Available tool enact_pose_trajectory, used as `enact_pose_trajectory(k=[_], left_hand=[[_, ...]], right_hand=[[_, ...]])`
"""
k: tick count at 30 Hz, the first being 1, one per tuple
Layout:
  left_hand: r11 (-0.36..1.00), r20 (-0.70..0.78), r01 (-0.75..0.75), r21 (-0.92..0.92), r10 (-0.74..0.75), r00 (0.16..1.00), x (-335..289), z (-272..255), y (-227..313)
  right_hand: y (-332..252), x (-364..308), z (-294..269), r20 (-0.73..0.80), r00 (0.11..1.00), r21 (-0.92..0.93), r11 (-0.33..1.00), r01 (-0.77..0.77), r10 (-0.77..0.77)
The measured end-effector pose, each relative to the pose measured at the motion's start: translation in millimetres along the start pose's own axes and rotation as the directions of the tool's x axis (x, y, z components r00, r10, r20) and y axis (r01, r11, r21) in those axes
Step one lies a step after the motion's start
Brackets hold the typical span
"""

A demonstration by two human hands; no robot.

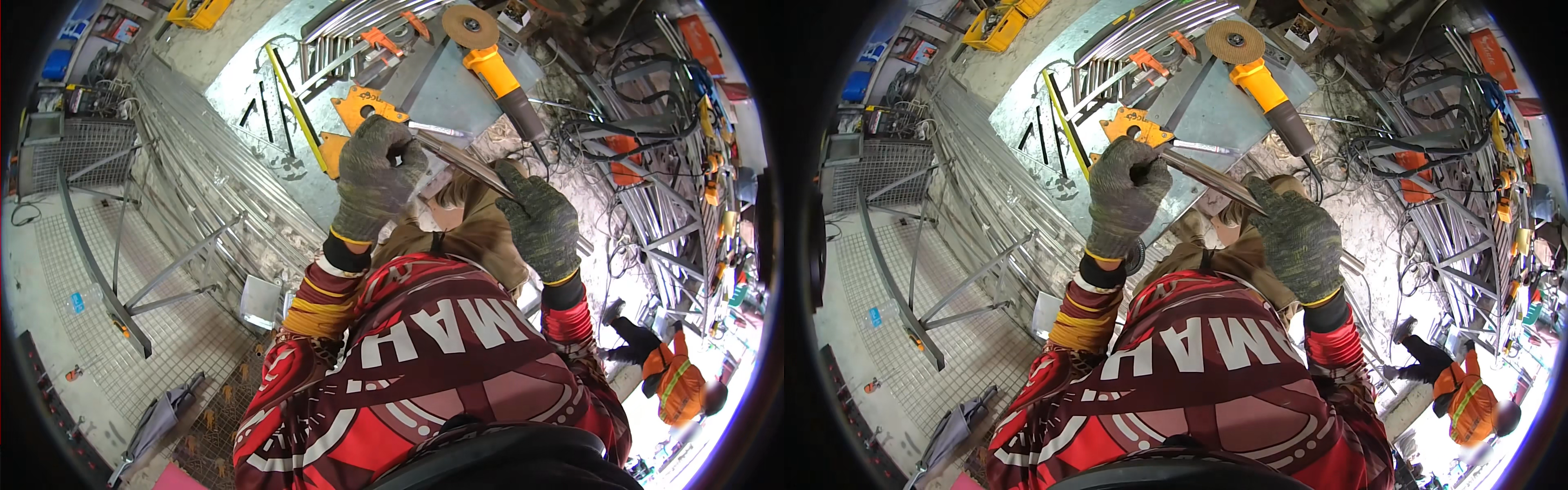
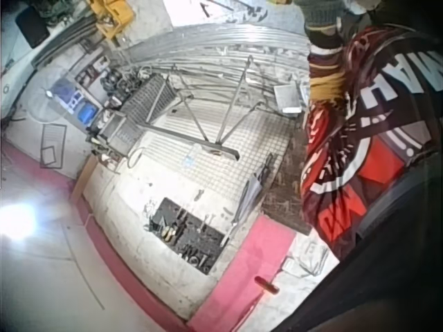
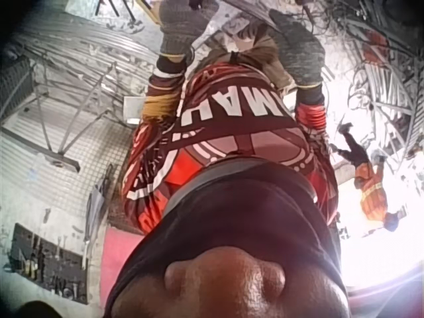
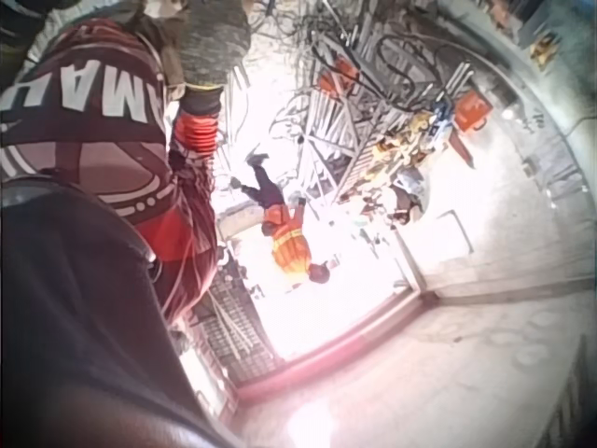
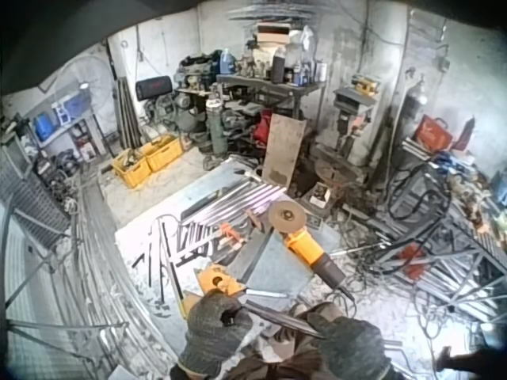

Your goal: The person measures the fit of metal tubes against a metal sheet template and against each other, using a magnetic square to check the angles.

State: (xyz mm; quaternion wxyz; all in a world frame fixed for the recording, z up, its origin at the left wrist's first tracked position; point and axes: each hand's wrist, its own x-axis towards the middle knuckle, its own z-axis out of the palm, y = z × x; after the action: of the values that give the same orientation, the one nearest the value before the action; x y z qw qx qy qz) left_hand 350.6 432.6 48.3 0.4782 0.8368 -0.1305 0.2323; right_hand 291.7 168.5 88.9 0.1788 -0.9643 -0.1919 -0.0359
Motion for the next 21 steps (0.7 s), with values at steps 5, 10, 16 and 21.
enact_pose_trajectory(k=[5,10,16,21], left_hand=[[0.724,0.492,0.568,-0.392,-0.357,0.794,3.2,-18.8,-5.6],[0.478,0.513,0.662,-0.577,-0.419,0.749,-4.6,-18.4,-10.9],[0.81,0.369,0.453,-0.373,-0.319,0.873,0.5,-17.6,-5.4],[0.999,0.168,0.034,0.018,-0.036,0.985,1.5,-7.7,1.4]], right_hand=[[6.9,-0.6,-3.5,-0.024,0.997,0.084,0.994,0.071,-0.069],[-0.6,4.0,-9.4,0.028,0.999,0.12,0.992,-0.024,0.021],[0.6,3.9,-9.3,0.041,0.999,0.106,0.994,-0.012,0.008],[-3.9,5.4,-9.6,0.078,0.996,-0.022,0.999,-0.036,0.038]])
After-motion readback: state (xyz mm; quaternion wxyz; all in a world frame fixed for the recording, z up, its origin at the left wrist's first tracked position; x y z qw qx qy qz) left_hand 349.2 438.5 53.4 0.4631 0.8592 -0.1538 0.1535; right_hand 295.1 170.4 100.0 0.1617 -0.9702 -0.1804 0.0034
